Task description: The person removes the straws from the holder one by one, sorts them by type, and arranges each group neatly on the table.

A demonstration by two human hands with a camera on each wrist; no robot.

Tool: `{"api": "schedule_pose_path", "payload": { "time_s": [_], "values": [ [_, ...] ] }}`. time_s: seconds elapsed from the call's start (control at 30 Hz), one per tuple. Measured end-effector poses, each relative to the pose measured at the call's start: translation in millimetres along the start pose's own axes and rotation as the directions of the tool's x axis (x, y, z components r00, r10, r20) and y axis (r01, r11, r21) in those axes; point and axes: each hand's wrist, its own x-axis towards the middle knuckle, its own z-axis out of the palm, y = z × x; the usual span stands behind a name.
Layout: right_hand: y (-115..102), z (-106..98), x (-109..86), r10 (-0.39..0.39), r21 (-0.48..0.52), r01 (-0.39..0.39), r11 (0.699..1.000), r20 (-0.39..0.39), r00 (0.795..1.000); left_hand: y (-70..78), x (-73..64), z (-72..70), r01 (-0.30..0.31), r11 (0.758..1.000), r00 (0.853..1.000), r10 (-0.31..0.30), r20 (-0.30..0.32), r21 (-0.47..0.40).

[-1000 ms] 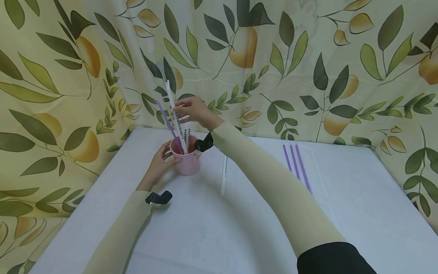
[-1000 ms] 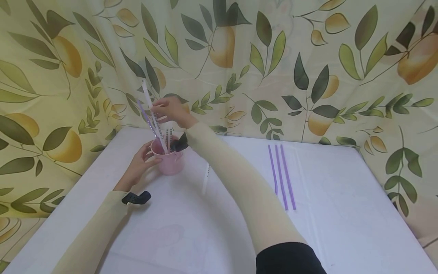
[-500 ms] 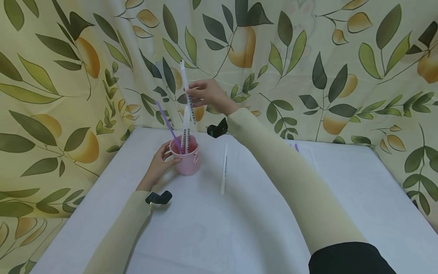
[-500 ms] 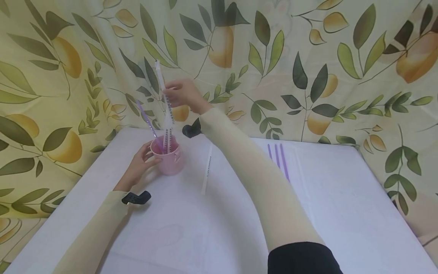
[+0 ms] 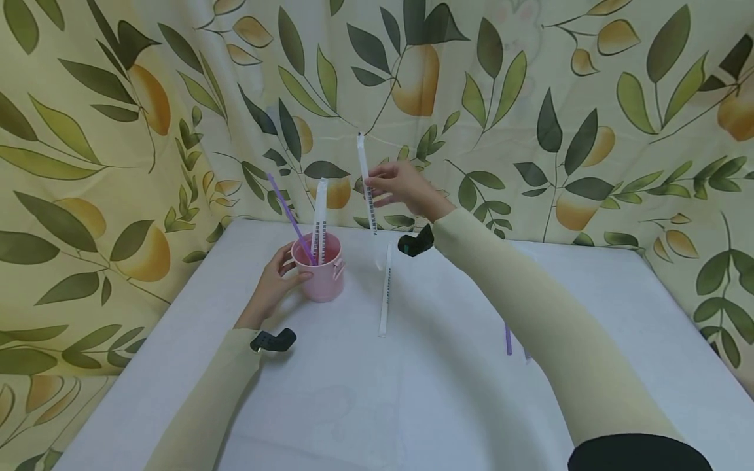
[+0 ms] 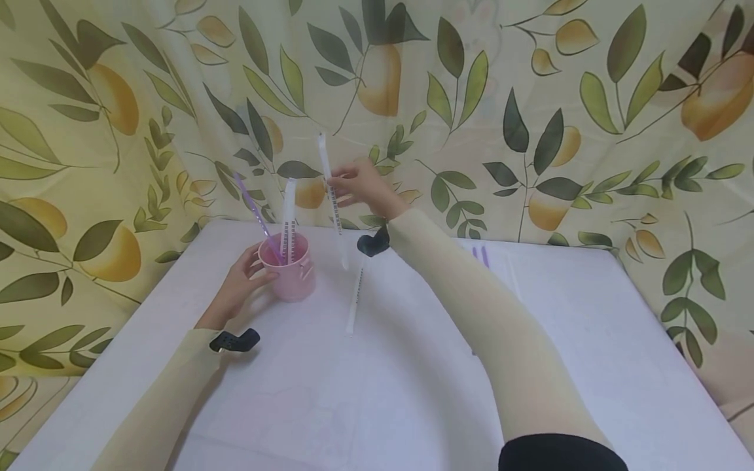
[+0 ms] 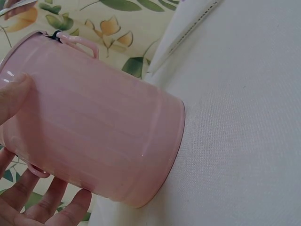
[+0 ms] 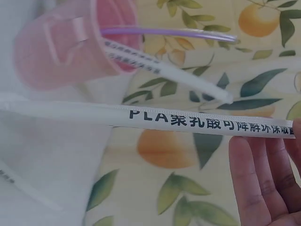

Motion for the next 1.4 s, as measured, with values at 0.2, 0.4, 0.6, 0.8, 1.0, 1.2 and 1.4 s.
{"api": "schedule_pose_path", "payload": {
  "time_s": [0.2,0.4,0.6,0.8,1.0,1.2,1.4],
  "values": [
    [39.3,-10.1,-13.4,0.071,-0.004,-0.071,0.997,-0.034,0.997,1.7,-1.0,-0.2,-0.001,1.000,1.000,0.001,0.005,-0.005],
    [79.3,-14.4,-25.9,0.148,0.015,-0.147,0.989,-0.056,0.987,0.3,0.9,-2.2,0.034,0.999,0.999,-0.034,0.008,0.000],
    [107.1,-11.2,-33.1,0.255,0.037,-0.253,0.967,-0.083,0.963,2.4,-0.5,-2.9,0.049,0.999,0.999,-0.049,0.000,0.008],
    [126.5,-6.1,-34.9,0.344,0.084,-0.338,0.937,-0.079,0.935,0.4,1.3,-3.4,0.046,0.999,0.999,-0.046,0.006,-0.001],
    [139.6,-1.0,-35.7,0.418,0.151,-0.404,0.902,-0.079,0.905,2.3,0.9,-3.4,0.043,0.999,0.999,-0.043,0.007,0.011],
    [153.8,2.0,-34.8,0.442,0.134,-0.431,0.893,-0.070,0.894,2.6,0.6,-2.9,0.046,0.999,0.999,-0.046,0.002,0.014],
    [164.1,4.9,-29.7,0.481,0.130,-0.469,0.873,-0.079,0.873,-1.1,2.0,-1.7,0.046,0.999,0.999,-0.046,0.008,-0.001]
  ]
}}
